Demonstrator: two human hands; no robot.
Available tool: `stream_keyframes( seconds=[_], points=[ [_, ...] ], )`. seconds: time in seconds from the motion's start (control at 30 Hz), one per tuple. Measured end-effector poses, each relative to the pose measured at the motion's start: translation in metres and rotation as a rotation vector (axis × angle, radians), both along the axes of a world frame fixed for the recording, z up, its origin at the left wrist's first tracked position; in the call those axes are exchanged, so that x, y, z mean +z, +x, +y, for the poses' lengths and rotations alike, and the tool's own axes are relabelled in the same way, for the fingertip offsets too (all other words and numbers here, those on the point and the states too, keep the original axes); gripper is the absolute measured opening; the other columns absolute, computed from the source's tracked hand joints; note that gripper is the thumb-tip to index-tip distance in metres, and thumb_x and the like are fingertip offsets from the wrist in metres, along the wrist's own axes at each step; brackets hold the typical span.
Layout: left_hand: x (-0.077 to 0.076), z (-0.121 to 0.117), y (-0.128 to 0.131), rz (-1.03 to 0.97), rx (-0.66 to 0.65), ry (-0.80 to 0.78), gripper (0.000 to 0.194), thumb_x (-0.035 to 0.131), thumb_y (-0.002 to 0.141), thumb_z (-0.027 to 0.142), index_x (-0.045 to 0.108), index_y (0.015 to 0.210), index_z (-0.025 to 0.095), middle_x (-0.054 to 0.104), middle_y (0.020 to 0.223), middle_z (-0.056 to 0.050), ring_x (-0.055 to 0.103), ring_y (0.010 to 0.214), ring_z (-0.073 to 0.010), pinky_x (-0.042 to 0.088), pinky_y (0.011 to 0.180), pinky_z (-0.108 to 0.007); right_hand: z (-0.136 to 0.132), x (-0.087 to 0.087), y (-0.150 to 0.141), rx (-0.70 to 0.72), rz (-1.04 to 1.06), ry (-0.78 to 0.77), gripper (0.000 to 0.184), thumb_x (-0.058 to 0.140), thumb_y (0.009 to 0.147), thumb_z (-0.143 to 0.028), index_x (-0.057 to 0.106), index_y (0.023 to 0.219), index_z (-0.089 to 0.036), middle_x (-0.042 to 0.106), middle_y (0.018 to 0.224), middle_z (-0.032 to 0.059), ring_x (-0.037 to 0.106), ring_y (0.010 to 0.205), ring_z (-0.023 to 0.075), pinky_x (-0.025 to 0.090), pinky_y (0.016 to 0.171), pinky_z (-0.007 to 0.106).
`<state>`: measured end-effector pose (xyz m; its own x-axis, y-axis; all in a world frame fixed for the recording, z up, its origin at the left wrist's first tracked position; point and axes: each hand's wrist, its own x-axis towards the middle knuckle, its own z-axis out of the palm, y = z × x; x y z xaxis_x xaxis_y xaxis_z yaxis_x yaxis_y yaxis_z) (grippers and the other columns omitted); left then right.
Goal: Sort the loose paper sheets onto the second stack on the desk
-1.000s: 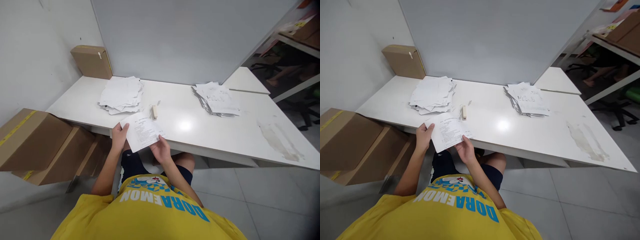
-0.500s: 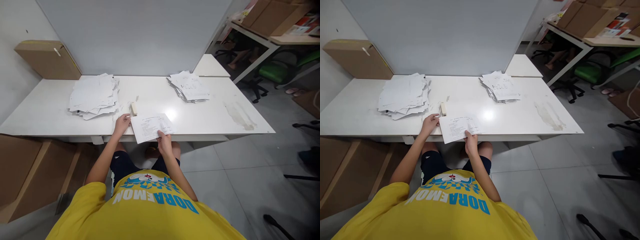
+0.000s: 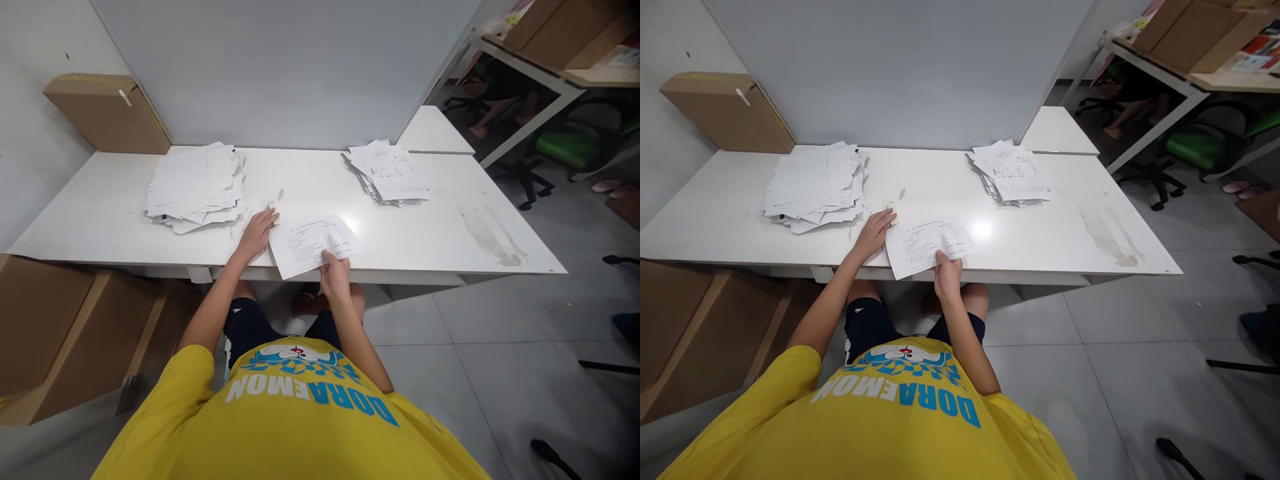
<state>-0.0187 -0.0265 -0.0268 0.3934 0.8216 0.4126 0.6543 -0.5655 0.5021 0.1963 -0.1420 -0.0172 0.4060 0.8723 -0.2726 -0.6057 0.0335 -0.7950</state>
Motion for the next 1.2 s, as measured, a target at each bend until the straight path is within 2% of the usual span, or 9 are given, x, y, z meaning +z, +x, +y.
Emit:
stream_keyframes(
  seconds=[0.17,0.3,0.43,0.6,0.83,1.0,1.2],
  points=[
    [-0.003,0.001,-0.003,-0.039,0.001,-0.051,0.045,0.035,0.096,0.017,0.059,0.134,0.024,0.052,0.149,-0.004,0.045,0.137,-0.0214,0.037,0.117,-0.047,0.008,0.000,0.000,-0.016,-0.051,-0.131,0.037,0.065,0.068,-0.016,0.064,0.106,-0.015,0.074,0.103,0.0076,0.068,0.099,0.0193,0.058,0.073,0.027],
    [-0.002,0.000,-0.003,-0.058,-0.007,-0.073,0.045,0.033,0.097,0.019,0.058,0.135,0.024,0.051,0.149,-0.004,0.045,0.137,-0.0214,0.036,0.117,-0.048,0.009,-0.004,0.000,-0.025,-0.092,-0.158,0.035,0.062,0.069,-0.015,0.063,0.104,-0.014,0.074,0.097,0.0083,0.069,0.093,0.0186,0.057,0.069,0.027],
    [-0.004,0.001,-0.005,-0.075,-0.018,-0.056,0.044,0.035,0.098,0.021,0.059,0.134,0.023,0.051,0.149,-0.005,0.045,0.137,-0.0214,0.037,0.117,-0.048,0.007,-0.008,0.002,-0.029,-0.086,-0.127,0.034,0.063,0.070,-0.017,0.062,0.104,-0.016,0.074,0.098,0.0073,0.069,0.095,0.0182,0.058,0.072,0.027],
    [-0.007,0.004,-0.006,-0.082,-0.026,-0.065,0.044,0.036,0.097,0.019,0.059,0.135,0.024,0.051,0.149,-0.005,0.046,0.136,-0.0214,0.036,0.117,-0.049,0.005,-0.007,0.003,-0.029,-0.043,-0.117,0.036,0.064,0.074,-0.016,0.062,0.110,-0.018,0.074,0.106,0.0073,0.069,0.103,0.0176,0.058,0.085,0.030],
    [-0.002,0.000,-0.004,-0.087,-0.018,-0.104,0.046,0.035,0.096,0.016,0.059,0.135,0.025,0.050,0.151,-0.003,0.046,0.137,-0.0211,0.037,0.118,-0.047,0.007,-0.004,-0.002,-0.062,-0.046,-0.070,0.043,0.061,0.077,-0.015,0.061,0.120,-0.017,0.070,0.118,0.0089,0.066,0.111,0.0166,0.055,0.096,0.032],
    [-0.002,-0.003,-0.003,-0.069,-0.011,-0.078,0.051,0.036,0.094,0.010,0.057,0.137,0.024,0.049,0.151,-0.002,0.045,0.137,-0.0208,0.038,0.117,-0.045,0.014,-0.005,-0.010,-0.059,-0.067,-0.081,0.045,0.058,0.078,-0.016,0.059,0.123,-0.016,0.070,0.118,0.0093,0.066,0.111,0.0166,0.055,0.093,0.032],
    [-0.004,-0.004,-0.002,0.054,-0.007,-0.081,0.061,0.035,0.086,0.000,0.054,0.140,0.019,0.044,0.155,-0.003,0.040,0.140,-0.0229,0.038,0.118,-0.045,0.018,-0.007,-0.013,-0.064,-0.094,-0.117,0.047,0.057,0.078,-0.018,0.057,0.125,-0.016,0.069,0.118,0.0102,0.067,0.108,0.0171,0.057,0.088,0.030]
  ],
)
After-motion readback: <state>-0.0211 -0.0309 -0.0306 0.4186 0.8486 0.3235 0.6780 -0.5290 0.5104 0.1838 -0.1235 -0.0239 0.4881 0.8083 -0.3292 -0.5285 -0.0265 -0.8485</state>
